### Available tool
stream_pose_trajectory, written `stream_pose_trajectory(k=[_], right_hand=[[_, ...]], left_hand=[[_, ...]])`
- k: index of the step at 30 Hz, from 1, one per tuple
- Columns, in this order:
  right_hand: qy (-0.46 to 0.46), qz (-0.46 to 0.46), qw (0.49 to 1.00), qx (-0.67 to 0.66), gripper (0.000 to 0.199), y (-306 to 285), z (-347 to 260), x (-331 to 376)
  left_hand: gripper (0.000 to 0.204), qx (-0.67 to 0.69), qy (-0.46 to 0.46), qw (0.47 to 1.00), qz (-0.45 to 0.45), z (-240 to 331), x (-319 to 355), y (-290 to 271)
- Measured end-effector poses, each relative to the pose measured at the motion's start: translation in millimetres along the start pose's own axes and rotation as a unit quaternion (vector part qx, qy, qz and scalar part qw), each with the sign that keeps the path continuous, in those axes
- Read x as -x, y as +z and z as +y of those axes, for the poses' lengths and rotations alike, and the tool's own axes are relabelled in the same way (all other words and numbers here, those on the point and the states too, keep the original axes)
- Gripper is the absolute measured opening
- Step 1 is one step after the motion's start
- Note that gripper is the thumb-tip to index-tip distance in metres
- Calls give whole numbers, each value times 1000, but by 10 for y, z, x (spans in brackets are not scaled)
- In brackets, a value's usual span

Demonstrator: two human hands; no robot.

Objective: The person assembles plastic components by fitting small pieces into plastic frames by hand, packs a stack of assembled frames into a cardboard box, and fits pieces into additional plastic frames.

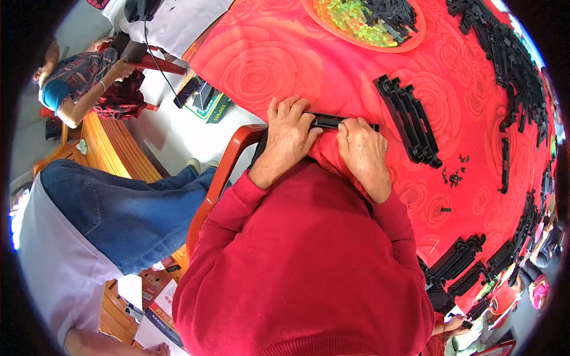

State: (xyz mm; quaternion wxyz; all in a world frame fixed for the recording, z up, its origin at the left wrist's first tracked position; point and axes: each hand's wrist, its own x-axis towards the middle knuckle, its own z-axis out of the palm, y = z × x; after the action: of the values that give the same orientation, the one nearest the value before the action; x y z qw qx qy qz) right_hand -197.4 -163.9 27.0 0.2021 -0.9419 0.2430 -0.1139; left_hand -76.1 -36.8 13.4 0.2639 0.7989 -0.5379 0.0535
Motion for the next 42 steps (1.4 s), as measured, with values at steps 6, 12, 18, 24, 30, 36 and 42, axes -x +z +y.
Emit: stream_pose_trajectory(k=[6,12,18,24,30,36,42], right_hand=[[10,33,997,-69,17,31,-29,24],[56,87,950,-296,9,5,-62,33],[91,55,887,-449,9,-269,-115,-68],[111,78,857,-498,11,-316,-133,-141],[86,81,853,-509,11,-379,-167,-183],[53,95,865,-489,11,-359,-145,-174],[102,-23,810,-577,12,-550,-114,-258]], left_hand=[[26,33,-40,999,-2,33,-9,45],[21,98,-55,992,52,85,-43,-52],[14,270,-81,955,92,124,-139,-275],[12,377,-119,917,53,182,-192,-448],[6,641,-283,714,9,206,-178,-431],[9,705,-292,645,-43,169,-207,-469],[9,649,-227,726,-19,112,-286,-467]])
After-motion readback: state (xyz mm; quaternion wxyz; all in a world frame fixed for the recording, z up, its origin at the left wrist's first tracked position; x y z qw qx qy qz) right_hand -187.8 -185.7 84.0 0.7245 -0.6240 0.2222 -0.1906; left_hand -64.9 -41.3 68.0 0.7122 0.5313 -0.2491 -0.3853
